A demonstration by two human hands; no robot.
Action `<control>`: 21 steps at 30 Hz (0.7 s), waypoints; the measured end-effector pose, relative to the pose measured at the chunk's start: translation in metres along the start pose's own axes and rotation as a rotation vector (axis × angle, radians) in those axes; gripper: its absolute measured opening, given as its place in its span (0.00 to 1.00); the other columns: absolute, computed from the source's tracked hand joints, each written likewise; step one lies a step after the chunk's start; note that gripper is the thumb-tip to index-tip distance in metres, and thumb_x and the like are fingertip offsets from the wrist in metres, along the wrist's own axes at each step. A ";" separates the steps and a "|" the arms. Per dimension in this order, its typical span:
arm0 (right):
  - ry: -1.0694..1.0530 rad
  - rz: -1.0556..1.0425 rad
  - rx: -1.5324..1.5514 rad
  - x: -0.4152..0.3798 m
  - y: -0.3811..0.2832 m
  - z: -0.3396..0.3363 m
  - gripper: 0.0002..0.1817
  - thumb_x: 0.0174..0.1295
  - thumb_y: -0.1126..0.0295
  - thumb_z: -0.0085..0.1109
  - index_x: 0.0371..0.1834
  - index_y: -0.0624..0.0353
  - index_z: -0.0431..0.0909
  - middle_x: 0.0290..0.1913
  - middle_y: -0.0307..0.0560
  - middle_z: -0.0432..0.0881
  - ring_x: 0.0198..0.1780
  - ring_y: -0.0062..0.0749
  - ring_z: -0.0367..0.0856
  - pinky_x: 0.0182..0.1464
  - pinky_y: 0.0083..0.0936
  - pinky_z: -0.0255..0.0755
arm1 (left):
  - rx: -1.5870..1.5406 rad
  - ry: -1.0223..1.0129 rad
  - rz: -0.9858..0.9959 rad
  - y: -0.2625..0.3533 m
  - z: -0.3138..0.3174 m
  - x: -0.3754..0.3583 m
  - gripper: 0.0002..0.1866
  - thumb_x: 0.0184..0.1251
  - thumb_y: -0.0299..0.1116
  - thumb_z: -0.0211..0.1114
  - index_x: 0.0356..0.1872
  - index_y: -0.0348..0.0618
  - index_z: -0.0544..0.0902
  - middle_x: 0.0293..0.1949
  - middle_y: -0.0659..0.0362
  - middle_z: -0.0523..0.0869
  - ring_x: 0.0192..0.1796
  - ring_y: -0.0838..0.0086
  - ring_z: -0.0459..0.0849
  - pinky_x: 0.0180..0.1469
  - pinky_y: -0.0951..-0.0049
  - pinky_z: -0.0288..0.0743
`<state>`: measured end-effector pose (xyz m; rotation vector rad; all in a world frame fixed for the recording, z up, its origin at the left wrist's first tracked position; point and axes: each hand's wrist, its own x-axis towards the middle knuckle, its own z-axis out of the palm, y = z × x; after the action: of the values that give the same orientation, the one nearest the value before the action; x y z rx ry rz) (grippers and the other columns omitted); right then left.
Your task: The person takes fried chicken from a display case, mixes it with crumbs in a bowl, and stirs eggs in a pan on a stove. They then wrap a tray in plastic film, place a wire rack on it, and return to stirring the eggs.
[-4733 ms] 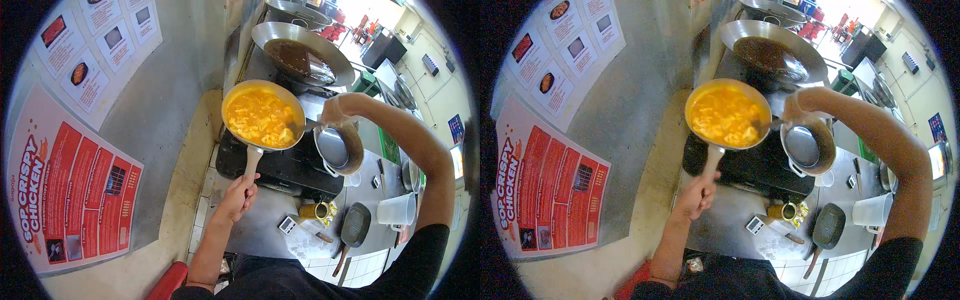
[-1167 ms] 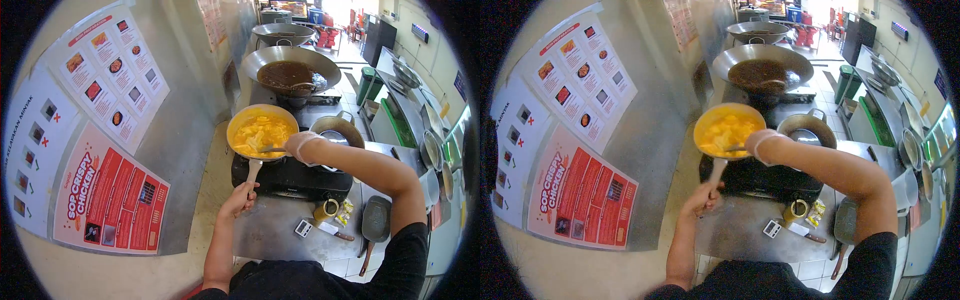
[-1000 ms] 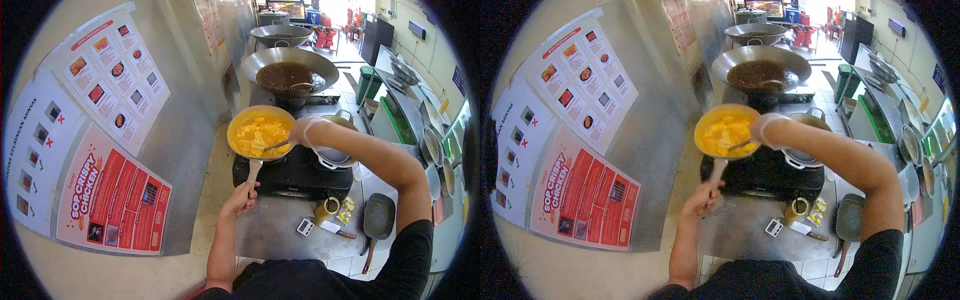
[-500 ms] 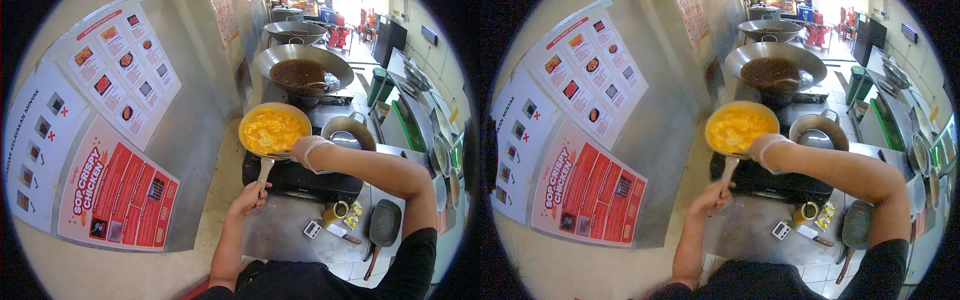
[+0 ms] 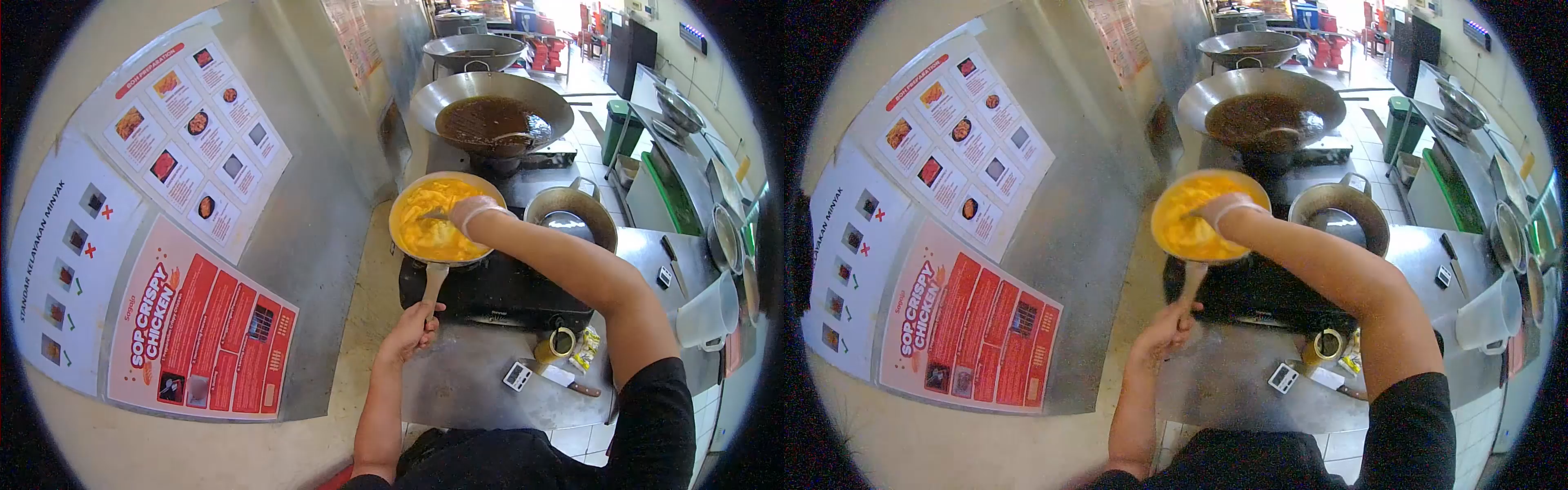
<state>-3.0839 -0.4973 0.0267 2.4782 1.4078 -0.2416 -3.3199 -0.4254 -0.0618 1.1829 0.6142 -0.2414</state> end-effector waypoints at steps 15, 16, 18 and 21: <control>-0.035 -0.255 -0.278 -0.069 0.050 -0.046 0.11 0.64 0.66 0.56 0.43 0.54 0.85 0.37 0.50 0.87 0.42 0.46 0.87 0.40 0.40 0.81 | -0.022 -0.009 0.013 0.002 0.000 -0.003 0.19 0.78 0.46 0.45 0.55 0.43 0.71 0.21 0.69 0.66 0.16 0.86 0.61 0.17 0.81 0.55; -0.018 -0.205 -0.326 -0.074 0.049 -0.060 0.11 0.65 0.66 0.54 0.46 0.52 0.84 0.37 0.49 0.87 0.42 0.46 0.87 0.39 0.41 0.81 | -0.023 -0.007 0.012 0.001 0.000 -0.003 0.19 0.78 0.46 0.45 0.55 0.43 0.71 0.21 0.69 0.66 0.16 0.86 0.61 0.17 0.81 0.55; 0.034 -0.134 -0.353 -0.068 0.052 -0.072 0.13 0.68 0.64 0.51 0.53 0.48 0.79 0.37 0.47 0.87 0.41 0.45 0.87 0.38 0.43 0.80 | -0.033 0.002 0.004 0.002 0.001 -0.007 0.19 0.78 0.46 0.46 0.55 0.43 0.71 0.21 0.69 0.66 0.16 0.86 0.61 0.17 0.81 0.55; 0.013 -0.174 -0.473 -0.045 0.060 -0.089 0.14 0.69 0.63 0.48 0.55 0.49 0.76 0.38 0.47 0.86 0.43 0.44 0.87 0.39 0.41 0.80 | -0.041 0.007 -0.005 0.001 0.002 -0.001 0.19 0.77 0.46 0.47 0.55 0.43 0.72 0.21 0.69 0.66 0.16 0.86 0.61 0.17 0.81 0.54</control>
<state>-3.0545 -0.5348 0.1327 1.9827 1.4833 0.0697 -3.3192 -0.4264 -0.0599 1.1436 0.6254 -0.2280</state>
